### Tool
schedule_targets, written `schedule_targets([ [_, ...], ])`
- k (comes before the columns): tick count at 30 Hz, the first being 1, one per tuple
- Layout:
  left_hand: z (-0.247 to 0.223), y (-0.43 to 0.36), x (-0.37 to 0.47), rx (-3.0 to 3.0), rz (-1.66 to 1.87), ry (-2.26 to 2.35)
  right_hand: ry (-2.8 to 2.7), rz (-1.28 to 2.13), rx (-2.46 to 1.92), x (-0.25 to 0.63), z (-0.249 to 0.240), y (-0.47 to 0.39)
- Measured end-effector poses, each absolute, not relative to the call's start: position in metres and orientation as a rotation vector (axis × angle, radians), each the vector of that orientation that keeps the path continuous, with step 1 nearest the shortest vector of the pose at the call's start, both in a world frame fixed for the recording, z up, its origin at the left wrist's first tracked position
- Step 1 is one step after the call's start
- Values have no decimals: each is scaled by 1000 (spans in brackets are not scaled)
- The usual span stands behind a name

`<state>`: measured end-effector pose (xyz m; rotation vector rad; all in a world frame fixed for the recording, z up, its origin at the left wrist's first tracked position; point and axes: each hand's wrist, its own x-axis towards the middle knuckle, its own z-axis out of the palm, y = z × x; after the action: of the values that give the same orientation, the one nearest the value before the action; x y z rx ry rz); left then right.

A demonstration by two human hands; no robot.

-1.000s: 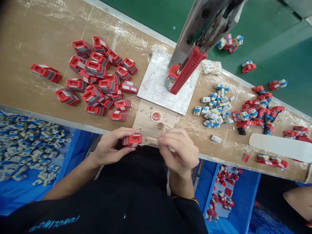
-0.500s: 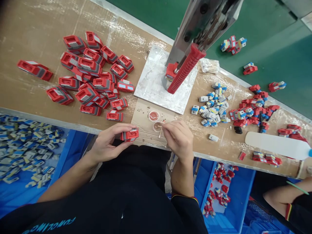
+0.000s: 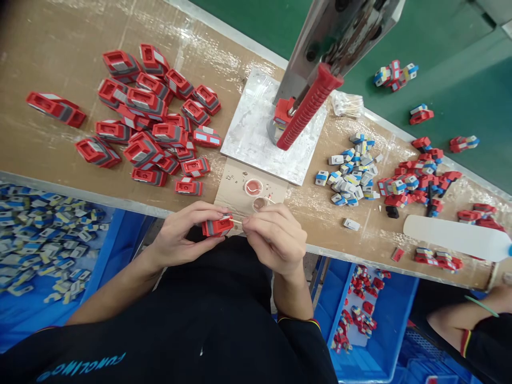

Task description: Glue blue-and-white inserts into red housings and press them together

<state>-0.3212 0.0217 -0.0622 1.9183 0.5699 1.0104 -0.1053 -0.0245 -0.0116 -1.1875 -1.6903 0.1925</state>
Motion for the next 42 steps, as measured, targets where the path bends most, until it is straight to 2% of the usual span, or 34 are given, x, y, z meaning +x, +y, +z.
schedule_targets([
  [23,-61,20,-321,1887,1055,543,-1675,364,-1120,-117,-4,-36],
  [42,-62,19,-320,1870,1074,529,-1769,177,-1189,-107,1,-36],
])
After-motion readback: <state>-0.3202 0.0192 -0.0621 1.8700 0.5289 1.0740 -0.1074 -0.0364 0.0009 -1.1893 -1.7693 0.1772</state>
